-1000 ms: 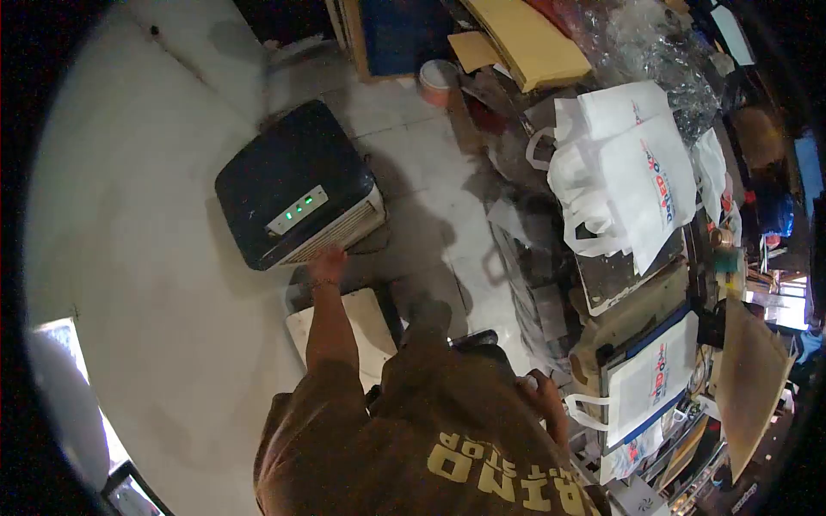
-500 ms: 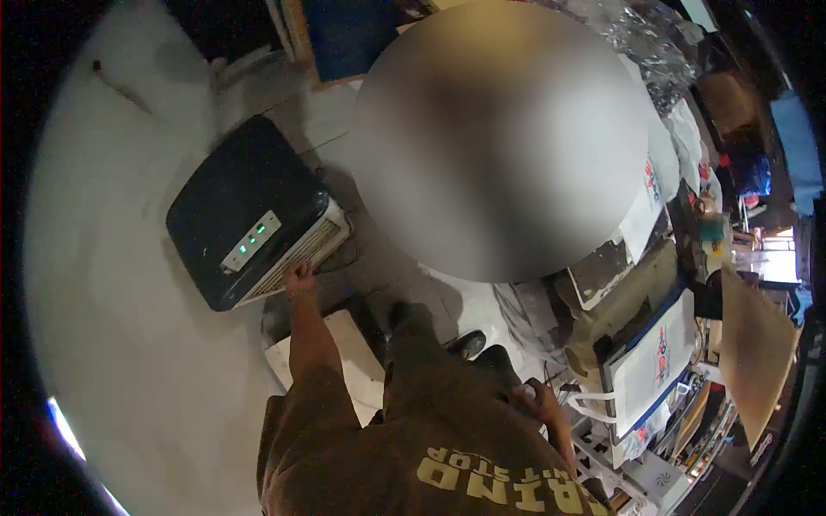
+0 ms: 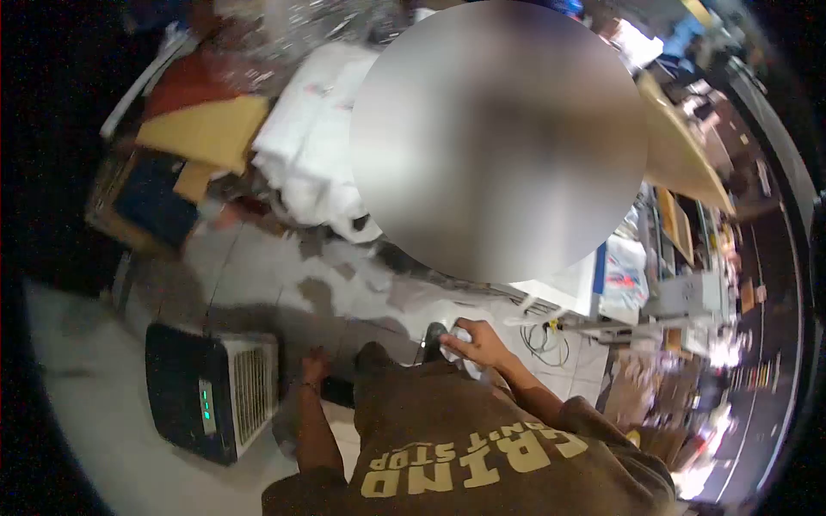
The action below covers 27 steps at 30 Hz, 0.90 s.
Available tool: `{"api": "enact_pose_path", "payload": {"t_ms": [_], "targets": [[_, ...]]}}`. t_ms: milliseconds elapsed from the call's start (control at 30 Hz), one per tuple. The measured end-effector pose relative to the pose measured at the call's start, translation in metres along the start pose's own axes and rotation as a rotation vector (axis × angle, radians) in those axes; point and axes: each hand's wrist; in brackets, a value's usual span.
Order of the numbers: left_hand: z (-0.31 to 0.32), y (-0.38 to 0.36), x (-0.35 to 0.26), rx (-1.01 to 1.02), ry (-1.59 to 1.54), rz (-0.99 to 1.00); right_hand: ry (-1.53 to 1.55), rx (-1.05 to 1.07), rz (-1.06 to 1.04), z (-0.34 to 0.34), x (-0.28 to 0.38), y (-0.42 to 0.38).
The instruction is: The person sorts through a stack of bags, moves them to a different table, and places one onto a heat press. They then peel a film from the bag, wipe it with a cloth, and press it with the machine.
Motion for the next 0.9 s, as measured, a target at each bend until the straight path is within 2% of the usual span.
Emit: {"api": "enact_pose_path", "payload": {"t_ms": [33, 100, 133, 167, 200, 233, 267, 300, 367, 400, 467, 500, 567, 600, 700, 733, 833, 900], "targets": [[0.011, 0.001, -0.027, 0.027, -0.068, 0.122, 0.004, -0.043, 0.009, -0.015, -0.002, -0.002], [-0.046, -0.016, -0.125, -0.142, 0.268, 0.214, -0.057, -0.111, 0.016, -0.027, -0.006, 0.001], [-0.052, 0.022, -0.093, -0.329, -0.084, 0.159, 0.001, -0.195, -0.013, -0.033, -0.006, -0.002], [-0.115, -0.033, -0.196, -0.489, 0.307, 0.215, 0.093, -0.205, -0.043, -0.038, -0.022, -0.002], [-0.150, -0.016, -0.179, -0.616, 0.246, 0.190, -0.070, -0.278, 0.008, -0.041, -0.040, -0.006], [-0.184, -0.030, -0.203, -1.008, 0.723, 0.199, -0.060, -0.193, 0.150, -0.047, -0.082, -0.011], [-0.231, -0.031, -0.204, -0.869, 0.898, 0.043, 0.004, -0.108, 0.208, -0.061, 0.007, -0.008], [-0.254, -0.042, -0.221, -0.844, 1.054, -0.085, 0.027, -0.108, 0.098, -0.058, -0.001, -0.008], [-0.285, -0.039, -0.216, -0.584, 1.074, -0.416, 0.085, -0.075, 0.081, -0.045, -0.029, -0.012], [-0.294, -0.043, -0.207, -0.580, 1.084, -0.453, 0.093, -0.039, 0.084, -0.035, -0.032, -0.015], [-0.300, -0.044, -0.185, -0.209, 1.085, -0.426, 0.172, 0.071, 0.136, -0.021, -0.034, -0.018], [-0.292, -0.049, -0.174, -0.206, 1.086, -0.446, 0.175, 0.090, 0.138, -0.015, -0.034, -0.019], [-0.276, -0.047, -0.156, -0.370, 1.242, -0.338, 0.125, 0.108, 0.068, -0.003, -0.027, -0.017], [-0.274, -0.046, -0.149, -0.405, 1.245, -0.323, 0.139, 0.131, 0.101, -0.001, -0.019, -0.018], [-0.263, -0.048, -0.137, -0.389, 1.279, -0.324, 0.104, 0.161, 0.085, 0.012, -0.028, -0.015], [-0.261, -0.051, -0.138, -0.396, 1.280, -0.320, 0.185, 0.209, 0.186, 0.013, -0.019, -0.014], [-0.251, -0.067, -0.138, -0.370, 1.360, -0.218, 0.040, 0.218, 0.106, 0.024, -0.039, -0.009], [-0.251, -0.072, -0.136, -0.360, 1.251, -0.134, 0.131, 0.235, 0.123, 0.021, 0.005, -0.003]]}}
Point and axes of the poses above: each hand's wrist, its own y-axis towards the middle knuckle, its own z-axis out of the palm, x = y × z, and after that the axes turned 9 degrees about y, right-handed
